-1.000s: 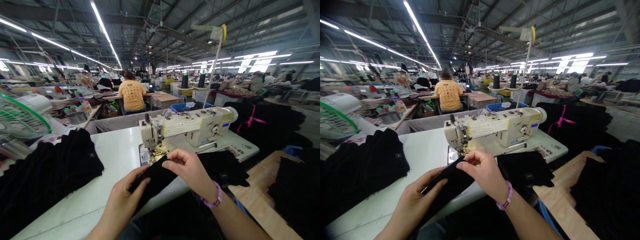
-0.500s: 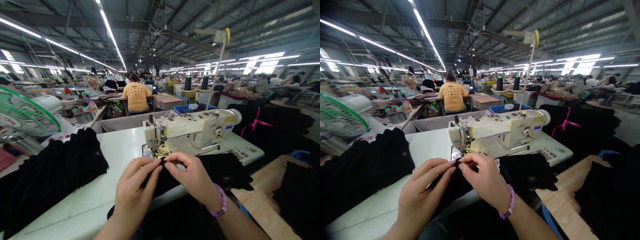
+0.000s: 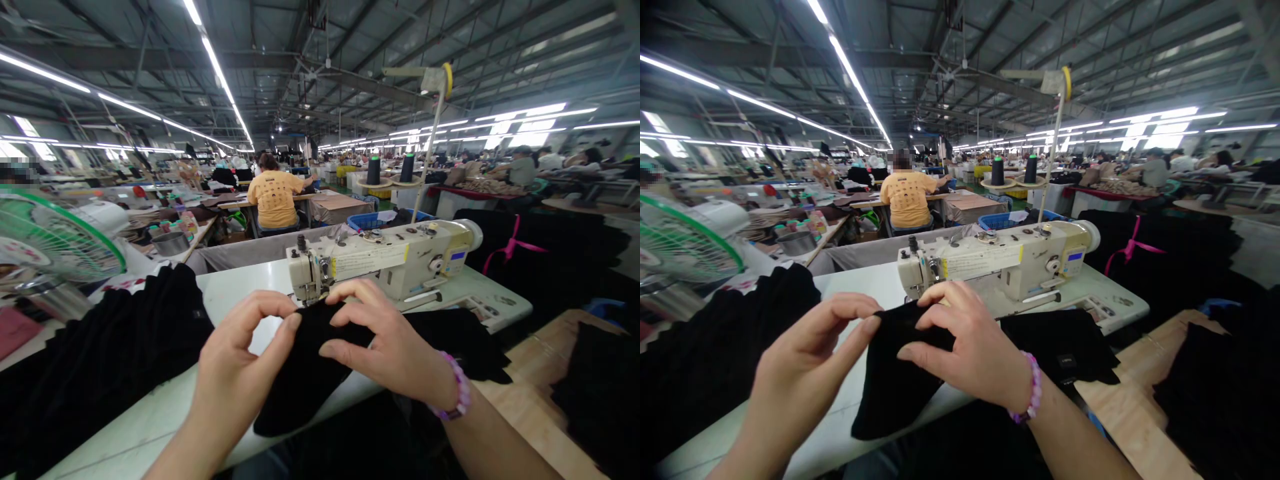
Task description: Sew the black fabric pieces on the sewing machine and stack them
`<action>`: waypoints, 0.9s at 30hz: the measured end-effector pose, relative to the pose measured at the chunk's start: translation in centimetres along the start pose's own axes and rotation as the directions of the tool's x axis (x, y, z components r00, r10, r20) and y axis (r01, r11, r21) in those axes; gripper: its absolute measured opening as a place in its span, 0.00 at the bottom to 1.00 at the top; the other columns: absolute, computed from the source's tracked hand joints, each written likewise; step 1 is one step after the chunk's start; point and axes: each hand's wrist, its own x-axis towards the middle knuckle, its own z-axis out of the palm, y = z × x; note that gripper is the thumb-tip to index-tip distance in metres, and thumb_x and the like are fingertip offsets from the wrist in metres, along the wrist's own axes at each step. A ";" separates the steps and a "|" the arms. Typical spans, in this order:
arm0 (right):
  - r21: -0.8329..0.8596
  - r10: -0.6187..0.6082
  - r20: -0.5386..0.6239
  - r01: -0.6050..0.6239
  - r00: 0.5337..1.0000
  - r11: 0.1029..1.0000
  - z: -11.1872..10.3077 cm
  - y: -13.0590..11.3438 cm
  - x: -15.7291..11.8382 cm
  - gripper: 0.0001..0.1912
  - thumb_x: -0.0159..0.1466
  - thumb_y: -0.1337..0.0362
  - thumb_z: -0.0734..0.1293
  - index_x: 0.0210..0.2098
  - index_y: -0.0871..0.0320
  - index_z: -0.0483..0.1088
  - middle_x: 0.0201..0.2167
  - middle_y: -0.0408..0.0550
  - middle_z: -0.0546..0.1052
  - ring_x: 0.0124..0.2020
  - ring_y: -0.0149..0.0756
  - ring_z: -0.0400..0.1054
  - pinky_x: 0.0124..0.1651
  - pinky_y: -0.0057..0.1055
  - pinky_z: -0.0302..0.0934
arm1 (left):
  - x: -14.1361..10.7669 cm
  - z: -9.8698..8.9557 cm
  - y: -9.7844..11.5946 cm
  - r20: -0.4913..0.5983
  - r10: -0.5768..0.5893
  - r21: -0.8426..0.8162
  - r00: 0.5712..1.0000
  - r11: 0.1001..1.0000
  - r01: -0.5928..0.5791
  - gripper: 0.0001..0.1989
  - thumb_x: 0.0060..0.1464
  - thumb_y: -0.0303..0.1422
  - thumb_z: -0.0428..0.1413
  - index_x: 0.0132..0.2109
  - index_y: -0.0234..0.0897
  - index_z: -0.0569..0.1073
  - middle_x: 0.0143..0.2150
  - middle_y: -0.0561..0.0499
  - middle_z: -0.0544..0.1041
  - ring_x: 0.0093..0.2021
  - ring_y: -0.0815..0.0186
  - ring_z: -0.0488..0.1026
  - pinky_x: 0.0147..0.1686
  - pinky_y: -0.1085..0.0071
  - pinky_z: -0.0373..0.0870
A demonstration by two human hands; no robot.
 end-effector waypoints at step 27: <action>0.282 0.246 -0.208 -0.182 0.947 0.942 1.0 2.7 -0.4 0.13 0.67 0.61 0.68 0.50 0.52 0.75 0.47 0.46 0.81 0.48 0.39 0.77 0.52 0.34 0.72 | 0.0 -3.0 -3.4 -0.111 -0.360 0.034 0.927 0.930 0.365 0.17 0.51 0.51 0.61 0.37 0.42 0.78 0.31 0.52 0.79 0.27 0.65 0.73 0.25 0.73 0.72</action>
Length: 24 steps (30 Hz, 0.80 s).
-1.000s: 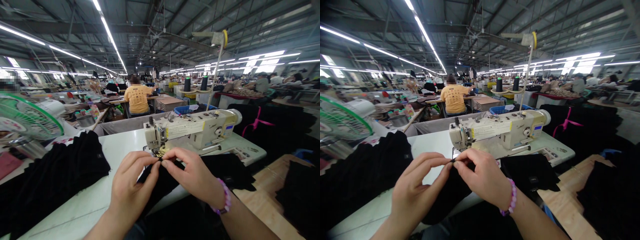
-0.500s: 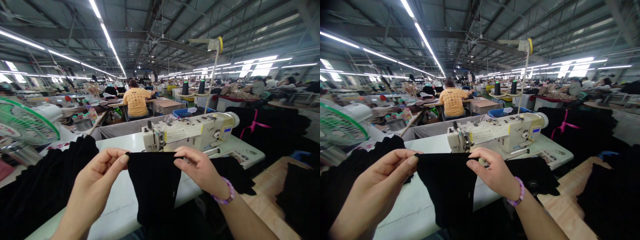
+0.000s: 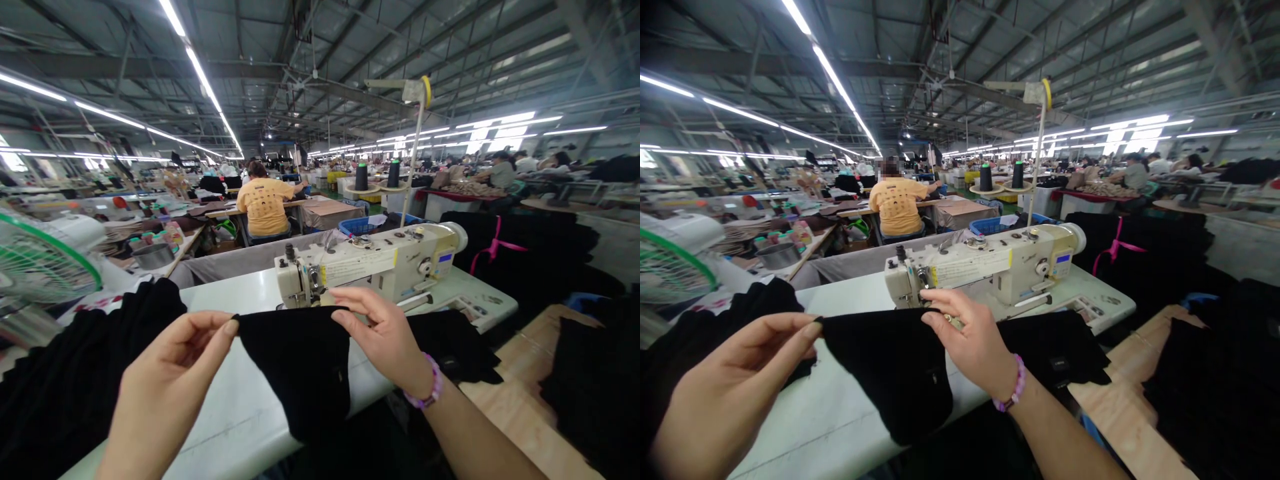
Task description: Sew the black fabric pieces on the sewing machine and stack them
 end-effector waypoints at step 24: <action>0.285 0.412 0.411 -0.545 0.813 0.789 3.4 2.2 -5.6 0.15 0.67 0.54 0.68 0.48 0.55 0.71 0.41 0.45 0.80 0.44 0.38 0.76 0.48 0.32 0.68 | 1.7 3.5 2.1 0.453 0.371 0.058 0.811 0.895 -0.442 0.10 0.62 0.35 0.51 0.34 0.39 0.73 0.32 0.52 0.76 0.35 0.65 0.73 0.36 0.71 0.69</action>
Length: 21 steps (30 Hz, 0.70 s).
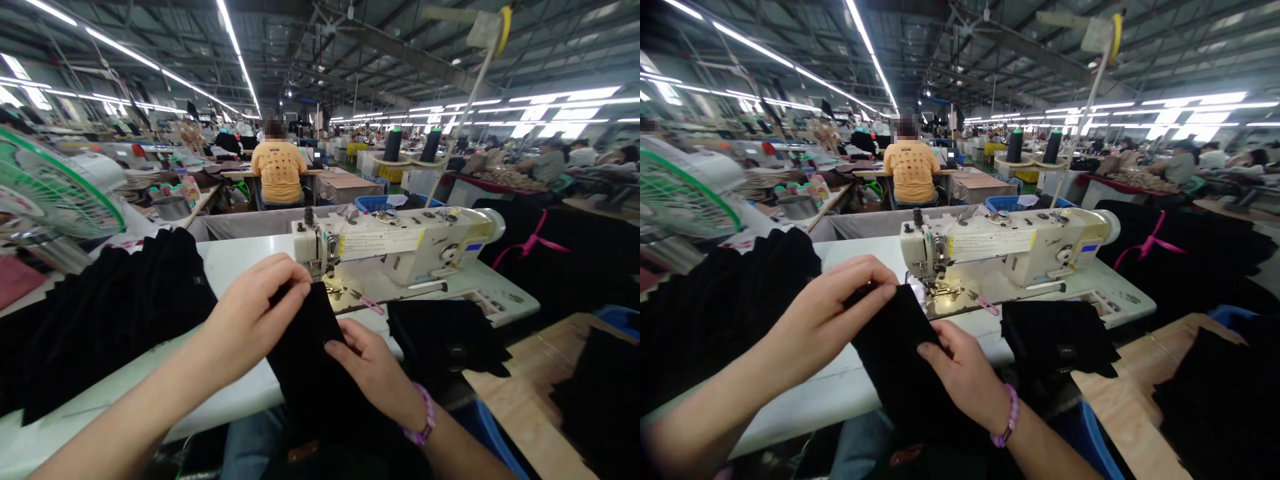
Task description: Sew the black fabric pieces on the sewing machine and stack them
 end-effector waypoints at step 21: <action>-0.923 -0.298 0.053 0.160 0.953 0.349 -0.7 9.7 3.9 0.17 0.68 0.60 0.68 0.55 0.57 0.71 0.60 0.53 0.73 0.62 0.47 0.64 0.69 0.54 0.50 | 1.7 13.3 -14.8 0.228 -0.592 0.273 0.773 0.801 0.533 0.06 0.53 0.33 0.54 0.31 0.39 0.75 0.32 0.50 0.81 0.33 0.61 0.76 0.31 0.70 0.63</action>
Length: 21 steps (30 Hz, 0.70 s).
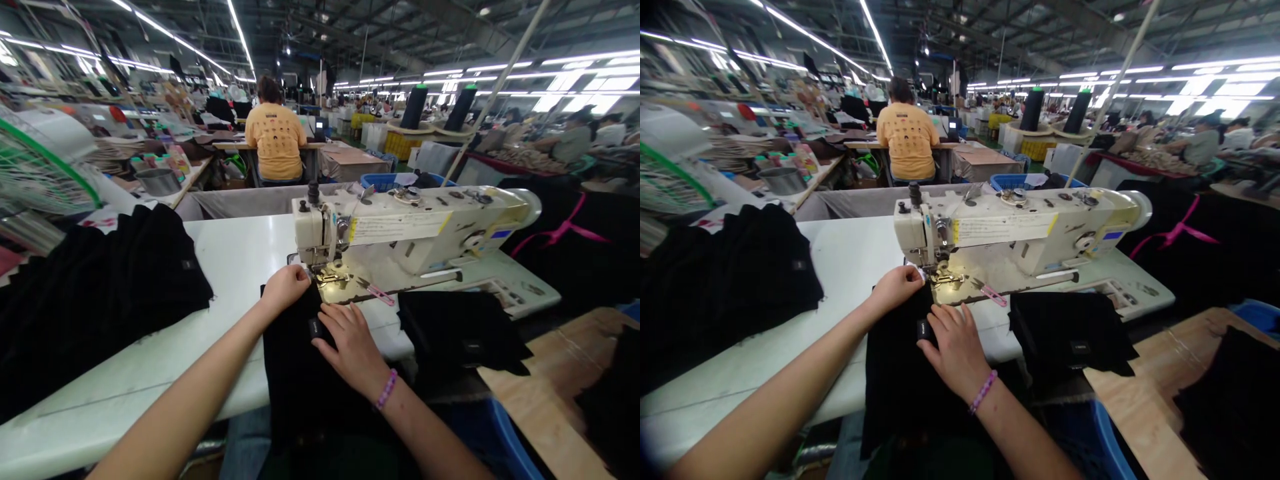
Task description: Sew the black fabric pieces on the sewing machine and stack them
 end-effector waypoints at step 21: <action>-0.024 0.051 -0.008 -0.051 0.999 0.998 0.2 -0.5 0.9 0.17 0.69 0.60 0.67 0.55 0.58 0.70 0.60 0.53 0.74 0.60 0.46 0.64 0.69 0.55 0.48 | 0.8 0.3 0.2 -0.025 -0.051 0.025 0.998 0.998 0.051 0.10 0.54 0.37 0.53 0.31 0.39 0.77 0.33 0.48 0.82 0.34 0.59 0.77 0.30 0.69 0.61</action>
